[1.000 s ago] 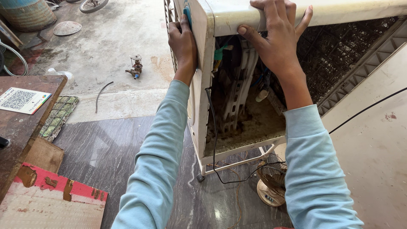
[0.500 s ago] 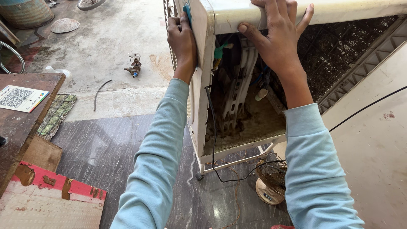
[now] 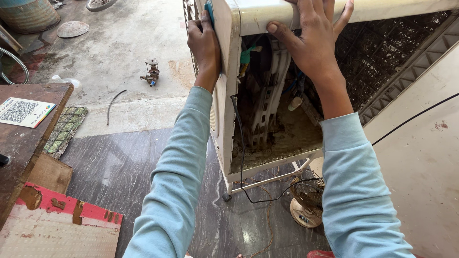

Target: The person works on an evaporative air cooler, reaching inside the open cabinet to loosen and adjust components using a socket wrench and pliers. They then grip the cooler body, remove the side panel with its grass cooling pad, and set the panel aside on the floor.

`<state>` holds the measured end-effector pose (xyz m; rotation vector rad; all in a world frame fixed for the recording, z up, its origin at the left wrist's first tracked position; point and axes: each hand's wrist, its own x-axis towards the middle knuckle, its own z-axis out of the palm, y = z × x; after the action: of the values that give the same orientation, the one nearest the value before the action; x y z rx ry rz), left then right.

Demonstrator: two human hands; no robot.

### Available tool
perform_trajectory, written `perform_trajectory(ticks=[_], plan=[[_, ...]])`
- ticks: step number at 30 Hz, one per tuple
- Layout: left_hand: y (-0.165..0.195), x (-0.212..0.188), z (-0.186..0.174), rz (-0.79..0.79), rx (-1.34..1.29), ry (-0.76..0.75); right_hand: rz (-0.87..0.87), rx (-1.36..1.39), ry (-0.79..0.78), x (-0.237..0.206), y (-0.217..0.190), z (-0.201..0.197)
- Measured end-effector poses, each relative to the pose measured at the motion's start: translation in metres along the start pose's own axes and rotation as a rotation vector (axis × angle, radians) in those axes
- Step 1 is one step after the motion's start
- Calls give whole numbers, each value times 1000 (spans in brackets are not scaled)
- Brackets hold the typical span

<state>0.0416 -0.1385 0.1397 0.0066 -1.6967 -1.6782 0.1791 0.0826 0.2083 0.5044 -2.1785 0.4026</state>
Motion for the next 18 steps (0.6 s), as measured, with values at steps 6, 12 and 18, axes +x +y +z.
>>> perform_trajectory(ticks=[6,12,18], plan=[[-1,4,1,2,-13,-2,9,-21,-17,1,2,1],[3,4,0,-21,-1,-9,13,-38,-18,1,4,3],[1,5,-2,-14,3,-14,8,-68,-22,1,6,7]])
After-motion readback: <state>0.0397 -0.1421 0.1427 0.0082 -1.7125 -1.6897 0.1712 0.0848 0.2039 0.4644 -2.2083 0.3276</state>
